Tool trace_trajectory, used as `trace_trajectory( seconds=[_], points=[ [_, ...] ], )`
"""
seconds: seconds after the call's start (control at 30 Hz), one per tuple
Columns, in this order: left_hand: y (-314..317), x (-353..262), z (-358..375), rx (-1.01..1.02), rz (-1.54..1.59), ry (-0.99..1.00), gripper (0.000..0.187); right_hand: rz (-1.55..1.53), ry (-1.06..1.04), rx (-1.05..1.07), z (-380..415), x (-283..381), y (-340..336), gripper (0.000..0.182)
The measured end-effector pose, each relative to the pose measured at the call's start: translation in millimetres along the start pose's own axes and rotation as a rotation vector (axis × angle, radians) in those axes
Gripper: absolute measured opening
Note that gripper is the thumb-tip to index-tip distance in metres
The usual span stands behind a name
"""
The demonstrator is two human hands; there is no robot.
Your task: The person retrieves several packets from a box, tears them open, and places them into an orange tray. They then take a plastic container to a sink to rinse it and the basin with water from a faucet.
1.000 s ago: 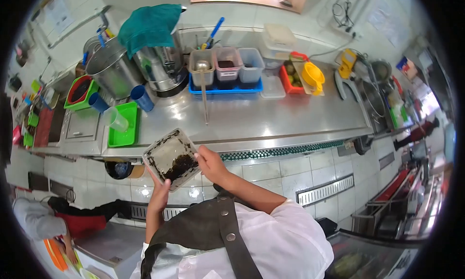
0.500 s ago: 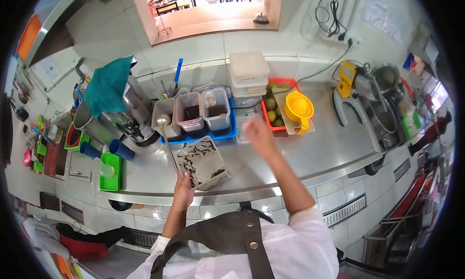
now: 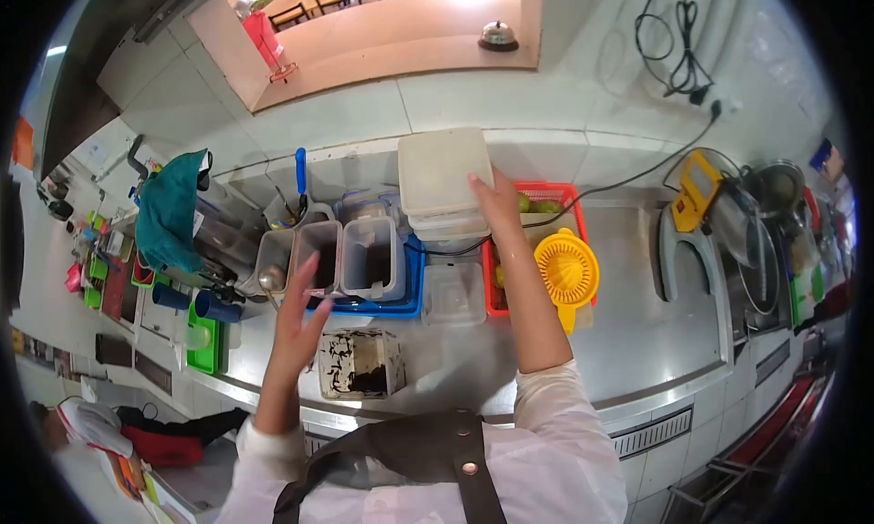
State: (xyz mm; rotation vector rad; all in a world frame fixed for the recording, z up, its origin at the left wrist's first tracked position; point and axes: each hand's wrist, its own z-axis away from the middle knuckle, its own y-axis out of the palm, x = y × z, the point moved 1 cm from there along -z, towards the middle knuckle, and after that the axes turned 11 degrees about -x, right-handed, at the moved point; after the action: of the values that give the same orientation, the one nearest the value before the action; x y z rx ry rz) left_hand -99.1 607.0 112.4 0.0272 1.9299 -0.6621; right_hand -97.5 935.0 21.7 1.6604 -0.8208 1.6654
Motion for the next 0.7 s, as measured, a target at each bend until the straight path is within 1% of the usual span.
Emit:
trace_trajectory(
  seconds=[0.03, 0.07, 0.1, 0.17, 0.2, 0.23, 0.27, 0.3, 0.33, 0.37, 0.4, 0.43, 0.47, 0.53, 0.57, 0.63, 0.67, 0.7],
  points=[
    [23.3, 8.3, -28.2, 0.044, 0.025, 0.083, 0.054, -0.102, -0.086, -0.035, -0.6, -6.5, 1.2, 0.039],
    [50.1, 12.6, -55.4, 0.098, 0.084, 0.02, 0.051, -0.205, -0.169, -0.078, 1.5, -12.9, 0.5, 0.037],
    [79.4, 37.8, -84.5, 0.128, 0.119, -0.024, 0.049, -0.208, -0.149, -0.079, 5.0, -16.3, 0.6, 0.037],
    [128.5, 90.0, -138.7, 0.113, 0.254, -0.31, 0.047, -0.36, -0.193, -0.157, 9.0, -12.1, -1.5, 0.035],
    [147.8, 118.7, -162.7, 0.062, 0.191, -0.343, 0.048, -0.364, -0.195, -0.171, 7.7, -9.4, -5.2, 0.035],
    [161.4, 133.7, -177.5, 0.01, 0.13, -0.374, 0.05, -0.458, -0.124, -0.18, 5.7, -6.8, -9.6, 0.035],
    [166.4, 127.4, -181.0, 0.021, 0.131, -0.367, 0.05, -0.551, -0.054, -0.187, 3.4, -4.6, -14.7, 0.034],
    [171.2, 122.1, -183.8, 0.131, -0.01, -0.41, 0.052, -0.552, -0.06, -0.197, -1.6, -2.3, -20.8, 0.034],
    [175.5, 117.5, -184.7, 0.241, -0.152, -0.451, 0.054, -0.724, 0.03, -0.11, -7.4, 0.1, -26.0, 0.037],
    [178.7, 113.4, -182.6, 0.248, -0.152, -0.448, 0.054, -0.892, 0.123, -0.018, -11.2, 1.4, -30.2, 0.04],
    [180.6, 111.5, -179.5, 0.2, -0.201, -0.375, 0.053, -0.893, 0.122, -0.026, -10.8, 8.3, -34.0, 0.04],
    [181.3, 109.7, -177.4, 0.153, -0.252, -0.301, 0.051, -0.898, 0.189, -0.072, -10.1, 14.5, -38.0, 0.04],
    [181.8, 108.4, -176.6, 0.158, -0.256, -0.299, 0.051, -0.903, 0.256, -0.117, -7.8, 20.4, -41.0, 0.041],
    [178.8, 98.6, -177.4, 0.164, -0.366, -0.457, 0.033, -0.946, 0.221, -0.156, -1.0, 28.5, -53.4, 0.04],
    [177.5, 95.9, -178.0, 0.161, -0.367, -0.455, 0.033, -0.983, 0.189, -0.193, 3.8, 30.6, -62.4, 0.04],
    [177.2, 97.8, -177.1, 0.259, -0.172, -0.476, 0.021, -1.039, 0.12, -0.173, 18.8, 28.3, -91.3, 0.04],
    [175.4, 98.0, -177.2, 0.257, -0.169, -0.479, 0.021, -0.989, 0.12, -0.178, 39.0, 37.6, -103.3, 0.041],
    [172.6, 96.9, -178.6, 0.257, -0.107, -0.441, 0.018, -0.938, 0.12, -0.184, 64.2, 49.9, -116.2, 0.042]
  ],
)
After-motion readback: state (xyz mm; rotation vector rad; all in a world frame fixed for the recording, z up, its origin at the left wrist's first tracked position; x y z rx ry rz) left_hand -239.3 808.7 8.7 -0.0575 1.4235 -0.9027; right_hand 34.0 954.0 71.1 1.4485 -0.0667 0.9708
